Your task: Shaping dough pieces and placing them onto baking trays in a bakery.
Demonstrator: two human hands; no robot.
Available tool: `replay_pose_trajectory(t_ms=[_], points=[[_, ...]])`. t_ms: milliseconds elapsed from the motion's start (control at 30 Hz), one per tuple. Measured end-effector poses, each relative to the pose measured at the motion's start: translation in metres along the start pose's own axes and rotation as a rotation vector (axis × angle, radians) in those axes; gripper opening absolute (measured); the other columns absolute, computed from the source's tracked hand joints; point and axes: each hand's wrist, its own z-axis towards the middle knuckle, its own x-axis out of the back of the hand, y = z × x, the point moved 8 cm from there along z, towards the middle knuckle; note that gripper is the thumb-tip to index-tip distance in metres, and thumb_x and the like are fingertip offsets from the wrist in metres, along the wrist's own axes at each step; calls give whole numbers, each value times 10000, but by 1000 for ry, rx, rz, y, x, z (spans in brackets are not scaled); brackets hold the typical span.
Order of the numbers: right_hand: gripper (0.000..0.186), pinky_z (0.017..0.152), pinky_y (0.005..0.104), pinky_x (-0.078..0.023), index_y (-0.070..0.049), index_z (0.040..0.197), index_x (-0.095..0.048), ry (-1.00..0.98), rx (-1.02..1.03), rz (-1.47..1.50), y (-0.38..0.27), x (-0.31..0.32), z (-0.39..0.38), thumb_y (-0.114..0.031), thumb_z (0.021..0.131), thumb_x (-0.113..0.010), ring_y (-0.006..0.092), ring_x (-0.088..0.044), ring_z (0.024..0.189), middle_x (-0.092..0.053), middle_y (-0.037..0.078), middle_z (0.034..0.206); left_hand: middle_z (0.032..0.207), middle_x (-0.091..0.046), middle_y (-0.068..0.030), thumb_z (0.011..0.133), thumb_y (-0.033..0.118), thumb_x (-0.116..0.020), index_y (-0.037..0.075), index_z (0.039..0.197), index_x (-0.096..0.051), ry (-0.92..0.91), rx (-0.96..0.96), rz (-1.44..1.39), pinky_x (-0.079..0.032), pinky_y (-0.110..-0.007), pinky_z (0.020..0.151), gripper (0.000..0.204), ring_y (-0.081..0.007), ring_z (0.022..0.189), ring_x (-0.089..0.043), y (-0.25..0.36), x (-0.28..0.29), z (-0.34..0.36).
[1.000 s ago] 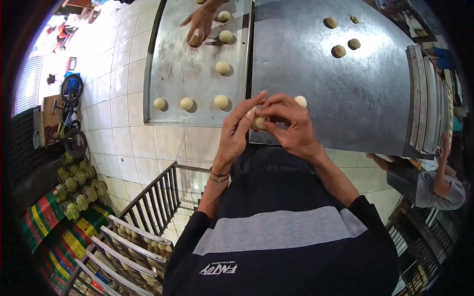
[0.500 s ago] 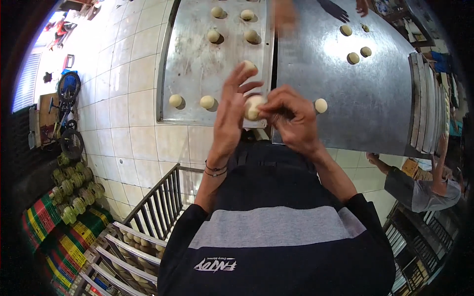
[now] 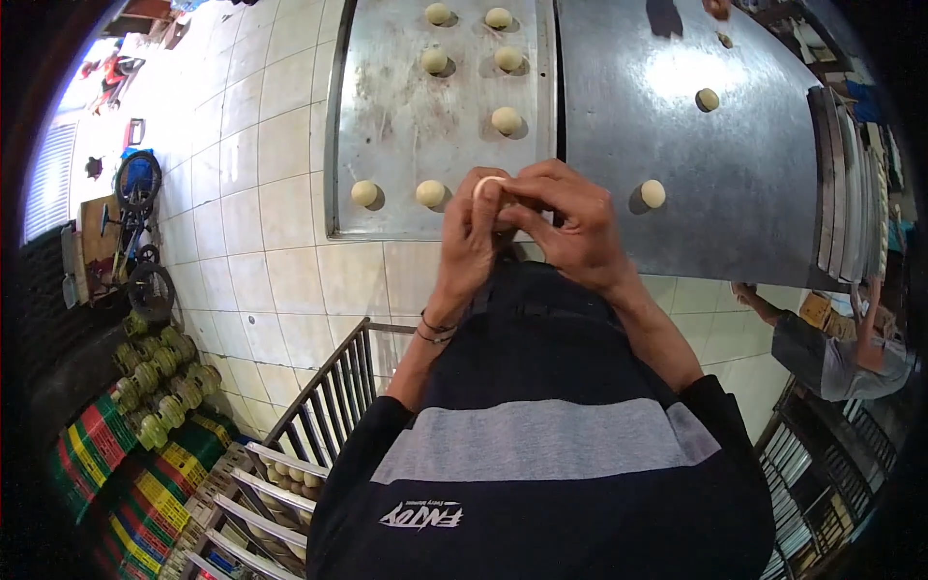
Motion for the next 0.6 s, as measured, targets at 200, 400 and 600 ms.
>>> replay_pose_trajectory(t_ms=[200, 400, 600], points=[[190, 664, 318, -591, 14, 1118, -706, 122, -179, 61, 22, -6, 7, 25, 929, -688, 208, -731, 805, -720, 143, 974, 1108, -621, -46, 1081, 115, -540, 13, 1322, -571, 133, -256, 135, -490, -226, 801, 264, -76, 927, -576, 15, 4, 4], [424, 928, 361, -579, -33, 1390, -555, 179, -450, 440, 62, -42, -5, 54, 975, -564, 234, -689, 1153, -719, 146, 1195, 1174, -688, -51, 1012, 44, -622, -3, 1373, -622, 225, -239, 236, -502, -266, 926, 364, -116, 1036, -632, 23, 63, 26], [480, 1032, 344, -502, -40, 1463, -506, 306, -604, 201, 160, 61, -48, 29, 988, -524, 185, -636, 1193, -681, 146, 1304, 1074, -696, -91, 933, 26, -717, -32, 1204, -654, 615, -554, 579, -539, -283, 873, 284, -155, 992, -657, 76, 204, 45]])
